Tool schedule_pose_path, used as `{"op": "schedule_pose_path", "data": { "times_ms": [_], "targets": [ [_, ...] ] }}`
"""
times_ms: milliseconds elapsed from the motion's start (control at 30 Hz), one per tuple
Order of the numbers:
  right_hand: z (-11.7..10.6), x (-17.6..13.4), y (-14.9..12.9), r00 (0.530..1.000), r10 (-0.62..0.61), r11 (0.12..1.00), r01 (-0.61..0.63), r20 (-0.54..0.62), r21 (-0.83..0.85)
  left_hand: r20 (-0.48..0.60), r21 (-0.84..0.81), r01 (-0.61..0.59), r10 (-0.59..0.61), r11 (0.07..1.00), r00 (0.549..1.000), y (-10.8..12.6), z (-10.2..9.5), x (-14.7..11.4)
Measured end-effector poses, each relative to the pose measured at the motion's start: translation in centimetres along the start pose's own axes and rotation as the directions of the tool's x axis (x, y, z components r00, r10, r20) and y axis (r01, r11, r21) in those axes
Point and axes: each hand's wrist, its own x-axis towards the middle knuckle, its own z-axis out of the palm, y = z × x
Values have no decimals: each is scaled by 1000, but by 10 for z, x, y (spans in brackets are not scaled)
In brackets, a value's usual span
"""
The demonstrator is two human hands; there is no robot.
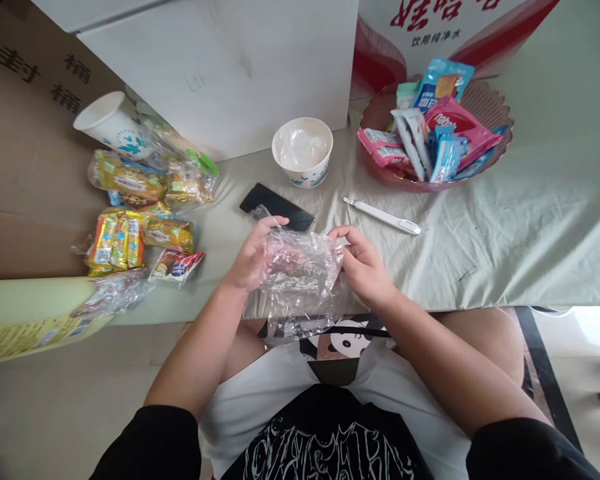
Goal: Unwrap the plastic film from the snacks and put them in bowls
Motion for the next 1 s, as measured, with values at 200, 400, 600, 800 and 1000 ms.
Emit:
{"op": "schedule_pose_path", "data": {
  "times_ms": [200,400,600,800,1000],
  "targets": [
    [-5,3,-2,998,-65,997,64,-14,-48,103,29,101,-103,995,989,0,3,0],
    [-21,8,3,968,-203,949,231,145,-214,94,-43,72,-67,997,993,-2,-1,-2],
    [-24,7,-1,790,-562,619,599,247,-508,130,-84,143,-131,986,983,1,-4,0],
    [-18,6,2,956,-279,878,213,-95,-429,364,-64,287,-246,956,898,0,-8,1],
    [-14,0,0,964,-263,906,232,-40,-354,183,44,214,-218,976,959,-10,4,3]
  ]
}}
